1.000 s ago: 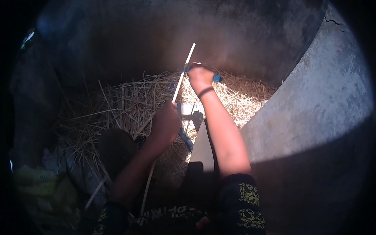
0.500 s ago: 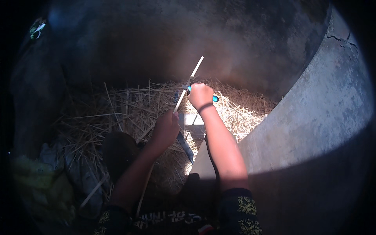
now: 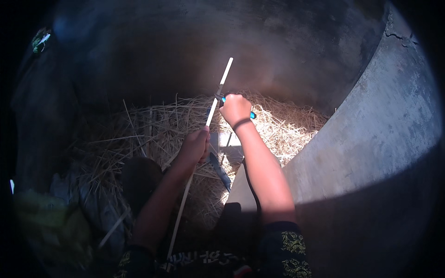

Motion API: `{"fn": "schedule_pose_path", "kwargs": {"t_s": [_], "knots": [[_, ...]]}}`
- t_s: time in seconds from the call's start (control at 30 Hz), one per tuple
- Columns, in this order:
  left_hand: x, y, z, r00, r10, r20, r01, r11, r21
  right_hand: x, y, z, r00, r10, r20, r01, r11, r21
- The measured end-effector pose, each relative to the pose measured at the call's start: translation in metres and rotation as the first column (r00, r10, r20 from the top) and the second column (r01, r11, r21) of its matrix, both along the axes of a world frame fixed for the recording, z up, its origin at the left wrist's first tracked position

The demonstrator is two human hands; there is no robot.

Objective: The person sits inside a concrete structure and uses a utility knife to cut and trim thin wooden sticks. They hold the sticks with one hand and slice them into smaller pieces with the other, occasionally adjusting the grip to continue cutting.

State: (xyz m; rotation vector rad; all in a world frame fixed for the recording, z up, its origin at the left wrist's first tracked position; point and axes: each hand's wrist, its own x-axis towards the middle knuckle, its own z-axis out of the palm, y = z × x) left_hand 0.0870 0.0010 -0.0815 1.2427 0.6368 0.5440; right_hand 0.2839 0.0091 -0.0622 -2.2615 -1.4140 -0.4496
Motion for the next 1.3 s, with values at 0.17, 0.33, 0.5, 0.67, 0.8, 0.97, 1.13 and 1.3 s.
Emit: {"fn": "schedule_pose_path", "kwargs": {"t_s": [0.17, 0.33, 0.5, 0.67, 0.8, 0.97, 1.13, 1.3], "knots": [[0.005, 0.002, -0.010, 1.000, 0.003, 0.015, -0.002, 0.998, -0.060, 0.016, 0.005, -0.006, 0.990, 0.060, 0.125, -0.067, 0.996, 0.054], [0.013, -0.015, -0.002, 0.997, 0.042, -0.060, -0.045, 0.997, -0.058, 0.031, 0.005, -0.004, 0.989, -0.091, 0.119, 0.074, 0.987, 0.146], [0.014, 0.009, -0.024, 0.989, 0.105, -0.103, -0.088, 0.983, 0.160, 0.005, 0.028, -0.004, 0.941, -0.128, -0.312, 0.135, 0.991, 0.001], [0.028, 0.018, -0.052, 0.933, 0.285, -0.220, -0.067, 0.738, 0.671, 0.022, 0.017, -0.035, 0.930, -0.032, -0.366, -0.011, 0.993, -0.113], [0.011, 0.063, -0.045, 0.822, 0.204, -0.532, 0.406, 0.447, 0.797, 0.033, 0.009, -0.053, 0.902, -0.027, -0.430, -0.147, 0.919, -0.366], [-0.015, 0.092, -0.054, 0.503, 0.146, -0.852, 0.755, 0.405, 0.515, -0.011, 0.004, -0.123, 0.874, -0.149, -0.463, -0.148, 0.826, -0.544], [-0.035, 0.069, -0.023, 0.211, 0.452, -0.867, 0.887, 0.286, 0.364, -0.065, -0.047, -0.276, 0.745, -0.165, -0.646, -0.235, 0.842, -0.486], [-0.046, 0.079, -0.018, 0.080, 0.447, -0.891, 0.898, 0.356, 0.259, -0.086, -0.128, -0.305, 0.830, -0.208, -0.517, -0.182, 0.775, -0.605]]}}
